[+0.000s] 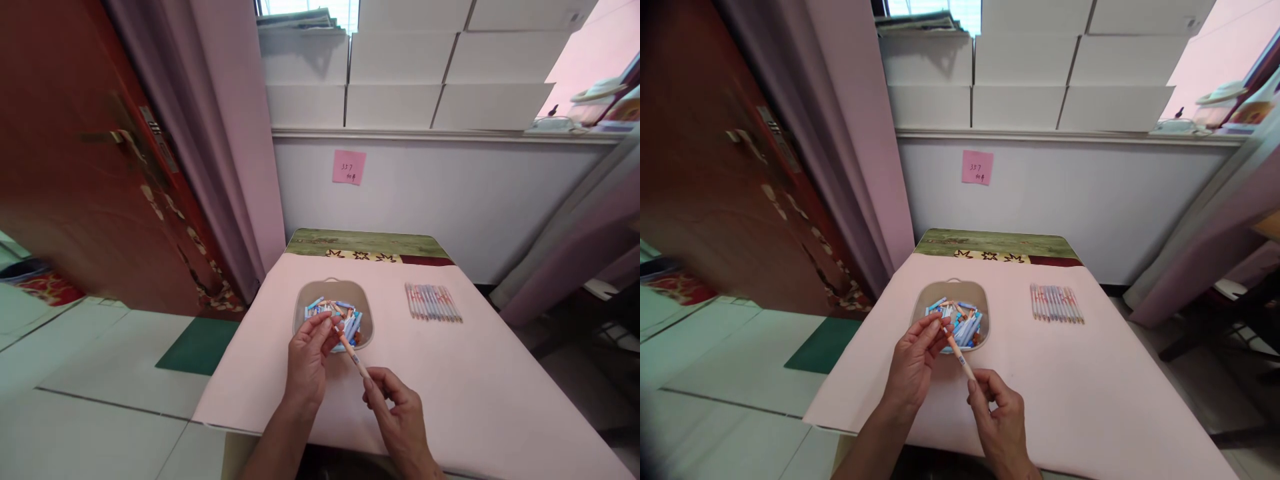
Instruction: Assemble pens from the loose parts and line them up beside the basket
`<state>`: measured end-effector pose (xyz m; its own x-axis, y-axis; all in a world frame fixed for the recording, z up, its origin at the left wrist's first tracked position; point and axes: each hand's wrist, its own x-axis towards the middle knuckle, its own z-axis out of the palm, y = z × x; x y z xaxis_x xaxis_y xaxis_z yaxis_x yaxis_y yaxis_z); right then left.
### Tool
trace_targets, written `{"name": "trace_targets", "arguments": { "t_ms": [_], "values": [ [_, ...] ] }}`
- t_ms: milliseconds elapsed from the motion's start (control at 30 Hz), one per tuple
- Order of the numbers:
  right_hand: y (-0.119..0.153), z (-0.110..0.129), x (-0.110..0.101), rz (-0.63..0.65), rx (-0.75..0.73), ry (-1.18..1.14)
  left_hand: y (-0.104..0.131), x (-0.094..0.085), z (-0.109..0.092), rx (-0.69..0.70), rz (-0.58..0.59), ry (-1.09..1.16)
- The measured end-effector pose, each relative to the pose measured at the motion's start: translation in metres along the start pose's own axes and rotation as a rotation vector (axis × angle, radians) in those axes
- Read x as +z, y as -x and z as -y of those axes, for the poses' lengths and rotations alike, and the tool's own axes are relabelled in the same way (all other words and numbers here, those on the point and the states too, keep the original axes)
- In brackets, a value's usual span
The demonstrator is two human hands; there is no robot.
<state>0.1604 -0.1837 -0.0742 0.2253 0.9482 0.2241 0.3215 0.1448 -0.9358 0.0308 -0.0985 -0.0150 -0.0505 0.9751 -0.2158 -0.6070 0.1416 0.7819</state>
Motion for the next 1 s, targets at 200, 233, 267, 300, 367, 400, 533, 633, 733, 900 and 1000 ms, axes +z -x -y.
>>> {"name": "trace_targets", "arguments": {
  "t_ms": [200,233,267,300,367,400,533,633,733,900,1000],
  "values": [
    [-0.0004,0.0003,0.0022,0.012,-0.003,-0.003,-0.0007,-0.0024,-0.0011,-0.059,-0.015,0.046],
    [0.0001,-0.0002,0.0025,0.017,0.003,-0.005,-0.0006,-0.0028,-0.0011,-0.066,-0.016,0.050],
    [0.0006,-0.0008,0.0028,0.023,0.012,-0.007,-0.0004,-0.0031,-0.0009,-0.068,-0.015,0.052],
    [0.0010,-0.0015,0.0030,0.029,0.025,-0.010,-0.0002,-0.0035,-0.0008,-0.069,-0.013,0.053],
    [0.0016,-0.0029,0.0031,0.037,0.053,-0.018,0.0003,-0.0041,-0.0004,-0.074,-0.006,0.057],
    [0.0018,-0.0035,0.0031,0.038,0.061,-0.023,0.0005,-0.0042,-0.0003,-0.077,-0.004,0.061],
    [0.0017,-0.0040,0.0027,0.028,0.043,-0.032,0.0004,-0.0044,-0.0001,-0.077,-0.016,0.075],
    [0.0017,-0.0029,0.0028,0.039,0.041,-0.019,-0.0006,-0.0046,0.0000,-0.074,-0.016,0.063],
    [0.0016,-0.0017,0.0027,0.063,0.078,-0.001,-0.0013,-0.0047,0.0010,-0.072,-0.002,0.050],
    [0.0007,-0.0040,0.0036,0.077,0.104,-0.024,-0.0003,-0.0053,0.0046,-0.049,0.033,-0.002],
    [0.0009,-0.0087,0.0063,0.071,0.114,-0.063,-0.0006,-0.0056,0.0058,-0.024,0.023,-0.038]
  ]
}}
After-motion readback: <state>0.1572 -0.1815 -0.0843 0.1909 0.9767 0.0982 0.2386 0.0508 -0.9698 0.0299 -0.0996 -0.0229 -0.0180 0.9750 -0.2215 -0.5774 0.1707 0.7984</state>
